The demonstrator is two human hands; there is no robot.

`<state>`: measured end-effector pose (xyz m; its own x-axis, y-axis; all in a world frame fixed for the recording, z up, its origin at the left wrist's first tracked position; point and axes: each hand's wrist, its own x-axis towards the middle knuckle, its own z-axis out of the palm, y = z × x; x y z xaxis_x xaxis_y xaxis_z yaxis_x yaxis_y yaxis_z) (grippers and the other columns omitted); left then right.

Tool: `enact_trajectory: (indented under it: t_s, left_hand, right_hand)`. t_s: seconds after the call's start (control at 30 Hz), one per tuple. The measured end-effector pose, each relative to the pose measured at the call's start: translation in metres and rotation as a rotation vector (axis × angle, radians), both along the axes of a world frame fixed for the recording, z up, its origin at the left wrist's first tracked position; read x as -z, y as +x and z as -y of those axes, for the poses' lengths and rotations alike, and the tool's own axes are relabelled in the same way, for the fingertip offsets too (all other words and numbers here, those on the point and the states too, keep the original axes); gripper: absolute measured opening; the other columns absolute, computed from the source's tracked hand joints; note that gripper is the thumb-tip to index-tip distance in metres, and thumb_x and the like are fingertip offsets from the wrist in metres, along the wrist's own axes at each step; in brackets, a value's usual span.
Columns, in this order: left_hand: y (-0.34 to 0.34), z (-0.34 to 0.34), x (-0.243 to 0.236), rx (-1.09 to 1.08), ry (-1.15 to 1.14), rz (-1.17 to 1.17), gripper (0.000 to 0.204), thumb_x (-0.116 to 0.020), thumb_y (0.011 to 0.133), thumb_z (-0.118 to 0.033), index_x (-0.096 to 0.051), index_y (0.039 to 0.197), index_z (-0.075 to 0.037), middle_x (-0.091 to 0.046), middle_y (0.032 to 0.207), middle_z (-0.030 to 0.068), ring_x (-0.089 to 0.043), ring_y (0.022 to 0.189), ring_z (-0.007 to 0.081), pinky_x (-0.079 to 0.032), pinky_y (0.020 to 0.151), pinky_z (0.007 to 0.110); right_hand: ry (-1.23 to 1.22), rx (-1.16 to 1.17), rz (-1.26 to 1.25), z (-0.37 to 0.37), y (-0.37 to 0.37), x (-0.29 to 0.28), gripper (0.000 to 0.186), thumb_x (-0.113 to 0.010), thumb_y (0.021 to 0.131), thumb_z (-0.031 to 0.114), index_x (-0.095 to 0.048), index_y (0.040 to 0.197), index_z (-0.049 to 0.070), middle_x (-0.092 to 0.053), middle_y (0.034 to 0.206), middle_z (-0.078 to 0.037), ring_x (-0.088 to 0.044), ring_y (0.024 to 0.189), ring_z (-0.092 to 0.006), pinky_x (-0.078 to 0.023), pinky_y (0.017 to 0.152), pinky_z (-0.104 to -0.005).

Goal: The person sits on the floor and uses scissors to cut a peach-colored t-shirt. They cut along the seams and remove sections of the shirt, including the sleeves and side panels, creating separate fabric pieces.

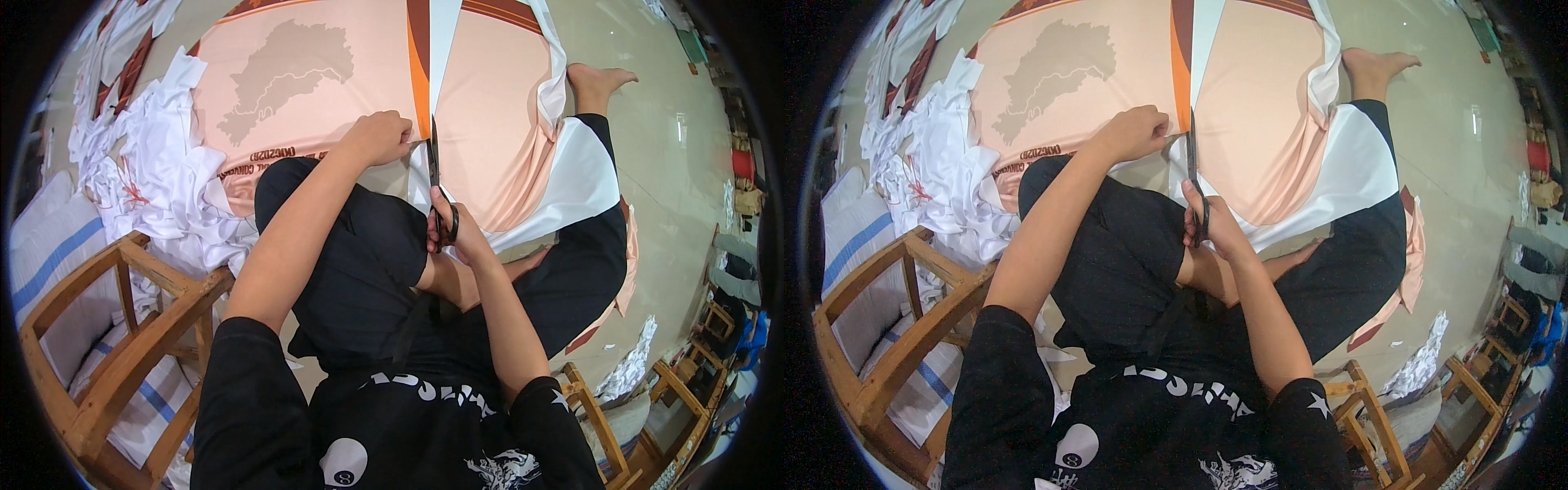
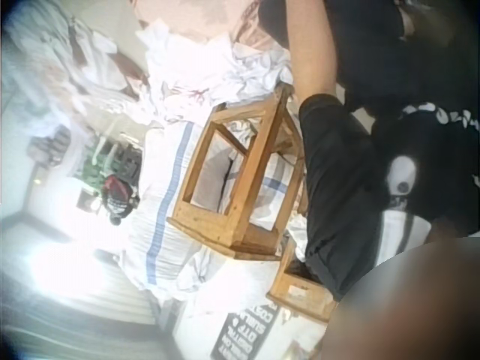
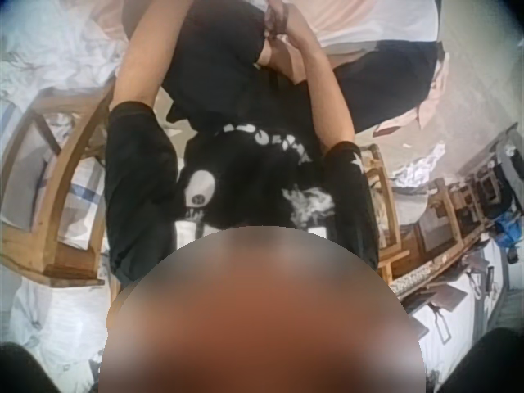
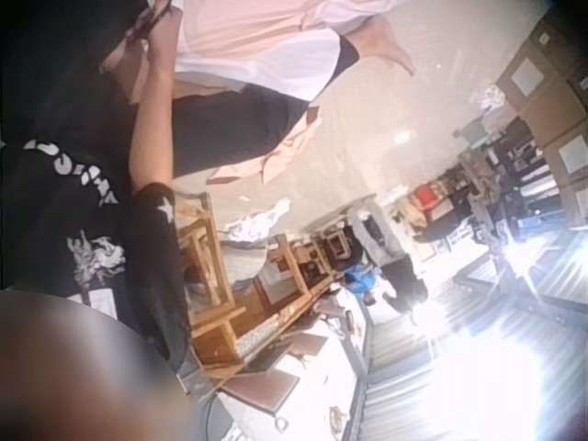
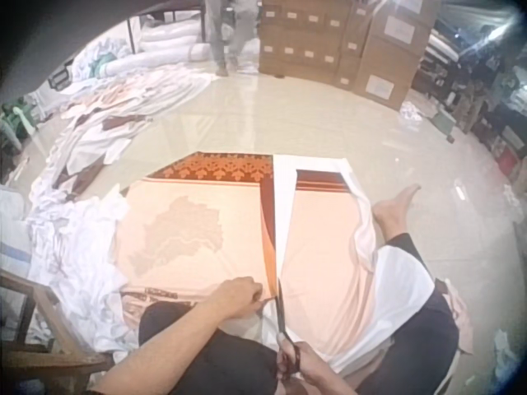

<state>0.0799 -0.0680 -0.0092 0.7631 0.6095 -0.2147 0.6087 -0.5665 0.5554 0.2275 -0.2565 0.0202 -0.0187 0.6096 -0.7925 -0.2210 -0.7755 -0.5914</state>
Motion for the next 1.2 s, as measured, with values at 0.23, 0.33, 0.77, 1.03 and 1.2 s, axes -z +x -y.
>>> enact_trajectory:
  t_s: [0.23,0.33,0.77,1.03,1.2]
  left_hand:
    - [0.002,0.000,0.000,-0.002,0.017,-0.045,0.015,-0.062,0.080,-0.021,-0.063,0.085,-0.006,-0.064,0.088,0.0144,-0.063,0.087,0.0339,-0.051,0.075,0.044]
    - [0.002,0.000,-0.001,0.003,0.022,-0.047,0.015,-0.062,0.081,-0.020,-0.064,0.085,-0.006,-0.064,0.089,0.0144,-0.063,0.088,0.0339,-0.051,0.075,0.044]
    - [0.002,0.001,0.001,0.001,0.022,-0.062,0.016,-0.062,0.081,-0.022,-0.064,0.088,-0.008,-0.065,0.093,0.0137,-0.063,0.090,0.0342,-0.050,0.076,0.046]
    - [0.002,0.003,0.002,0.007,0.052,-0.083,0.015,-0.061,0.081,-0.022,-0.064,0.087,-0.008,-0.066,0.091,0.0130,-0.064,0.088,0.0343,-0.050,0.076,0.047]
    - [0.003,0.003,0.003,0.002,0.074,-0.083,0.014,-0.061,0.081,-0.022,-0.064,0.085,-0.009,-0.066,0.090,0.0126,-0.064,0.088,0.0341,-0.049,0.076,0.048]
  right_hand:
    - [0.005,0.035,0.006,-0.001,-0.003,0.006,0.064,-0.060,0.087,0.067,-0.050,0.063,0.009,-0.046,0.052,-0.003,-0.052,0.042,-0.0170,-0.044,0.043,-0.0289]
    - [-0.012,0.051,0.028,-0.001,-0.006,0.006,0.062,-0.061,0.087,0.064,-0.048,0.062,0.010,-0.045,0.052,-0.002,-0.050,0.042,-0.0164,-0.043,0.043,-0.0288]
    - [-0.005,0.053,0.064,-0.001,-0.012,0.006,0.059,-0.064,0.088,0.059,-0.044,0.060,0.011,-0.043,0.052,0.000,-0.045,0.043,-0.0138,-0.040,0.042,-0.0293]
    - [-0.011,0.042,0.102,0.001,-0.014,0.013,0.057,-0.063,0.091,0.054,-0.047,0.061,0.008,-0.045,0.053,-0.002,-0.047,0.042,-0.0139,-0.038,0.041,-0.0283]
    - [0.000,0.020,0.114,0.001,-0.016,0.013,0.057,-0.062,0.092,0.053,-0.047,0.060,0.009,-0.045,0.052,-0.002,-0.047,0.042,-0.0143,-0.038,0.041,-0.0289]
